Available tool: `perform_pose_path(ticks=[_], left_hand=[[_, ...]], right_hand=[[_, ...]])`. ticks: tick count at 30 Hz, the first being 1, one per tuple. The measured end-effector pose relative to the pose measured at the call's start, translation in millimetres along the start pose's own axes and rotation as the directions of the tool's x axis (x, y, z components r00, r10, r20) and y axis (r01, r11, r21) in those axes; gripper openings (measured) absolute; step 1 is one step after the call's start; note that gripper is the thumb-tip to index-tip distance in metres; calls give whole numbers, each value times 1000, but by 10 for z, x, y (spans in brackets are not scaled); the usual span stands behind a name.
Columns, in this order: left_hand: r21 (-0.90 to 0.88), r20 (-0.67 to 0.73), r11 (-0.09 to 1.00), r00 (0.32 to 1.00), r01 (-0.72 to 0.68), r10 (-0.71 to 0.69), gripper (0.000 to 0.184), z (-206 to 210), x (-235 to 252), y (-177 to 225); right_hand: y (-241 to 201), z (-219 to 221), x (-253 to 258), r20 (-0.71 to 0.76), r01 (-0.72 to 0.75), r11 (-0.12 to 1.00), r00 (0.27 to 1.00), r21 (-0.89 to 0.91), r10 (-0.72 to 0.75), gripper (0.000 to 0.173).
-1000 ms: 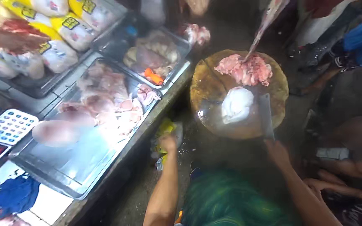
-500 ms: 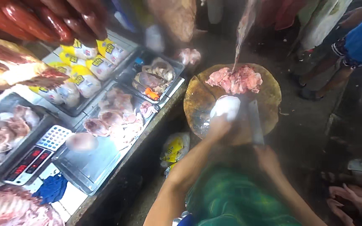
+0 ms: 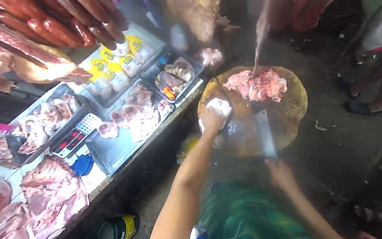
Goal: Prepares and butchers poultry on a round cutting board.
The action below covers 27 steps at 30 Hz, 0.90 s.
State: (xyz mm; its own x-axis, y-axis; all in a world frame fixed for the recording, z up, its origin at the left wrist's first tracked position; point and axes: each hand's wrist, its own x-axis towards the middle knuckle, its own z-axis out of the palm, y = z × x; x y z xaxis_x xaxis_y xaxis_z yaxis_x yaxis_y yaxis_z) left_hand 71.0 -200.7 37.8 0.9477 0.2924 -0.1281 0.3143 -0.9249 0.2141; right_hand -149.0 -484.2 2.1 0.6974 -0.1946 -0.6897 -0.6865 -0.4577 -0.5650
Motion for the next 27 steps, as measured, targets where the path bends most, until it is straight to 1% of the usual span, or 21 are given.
perform_pose_path(ticks=[3,5,7,10,12,15,16,17,19,21,23,24,26,27], left_hand=[[71,160,996,985,60,-70,100,6,197,114],[123,214,991,974,46,-72,101,35,208,127],[149,199,989,980,-9,-21,92,74,165,83],[73,147,995,987,-72,61,74,41,39,-32],[25,138,994,985,-105,100,63,-65,-75,-73],[-20,180,978,961,-208,208,51,-260,-399,63],[-37,195,967,947,-253,255,49,-250,-551,129],[-69,212,954,930,-291,299,49,-165,-713,192],[-120,195,931,911,-346,363,47,114,-919,308],[-119,149,925,915,-360,376,45,268,-899,343],[-138,166,947,936,-289,310,46,254,-726,162],[-133,147,962,955,-240,258,46,214,-563,-7],[-77,83,987,986,-139,145,46,117,-206,-508],[-51,69,995,994,-83,87,49,59,-41,-807]], right_hand=[[-21,8,1,-10,-2,1000,1000,-28,2,63],[-34,41,-15,-19,-1,999,1000,-47,1,64],[-53,71,-38,-36,1,998,999,-63,-3,63],[-35,139,-59,-75,28,996,997,-90,-34,62],[-18,182,-63,-92,39,992,994,-117,-50,64],[-58,202,-77,-120,32,993,992,-112,-45,68],[-73,221,-99,-121,20,994,992,-104,-33,68],[-70,247,-129,-121,6,995,992,-100,-19,66],[-97,278,-150,-136,-6,994,991,-105,-8,62],[-150,304,-131,-155,-11,993,988,-118,-8,61],[-150,308,-158,-163,-24,988,987,-149,0,60],[-176,306,-150,-165,-23,986,986,-163,-4,60],[-181,323,-149,-164,-30,984,986,-175,1,61],[-159,325,-156,-166,-38,984,986,-174,9,62]])
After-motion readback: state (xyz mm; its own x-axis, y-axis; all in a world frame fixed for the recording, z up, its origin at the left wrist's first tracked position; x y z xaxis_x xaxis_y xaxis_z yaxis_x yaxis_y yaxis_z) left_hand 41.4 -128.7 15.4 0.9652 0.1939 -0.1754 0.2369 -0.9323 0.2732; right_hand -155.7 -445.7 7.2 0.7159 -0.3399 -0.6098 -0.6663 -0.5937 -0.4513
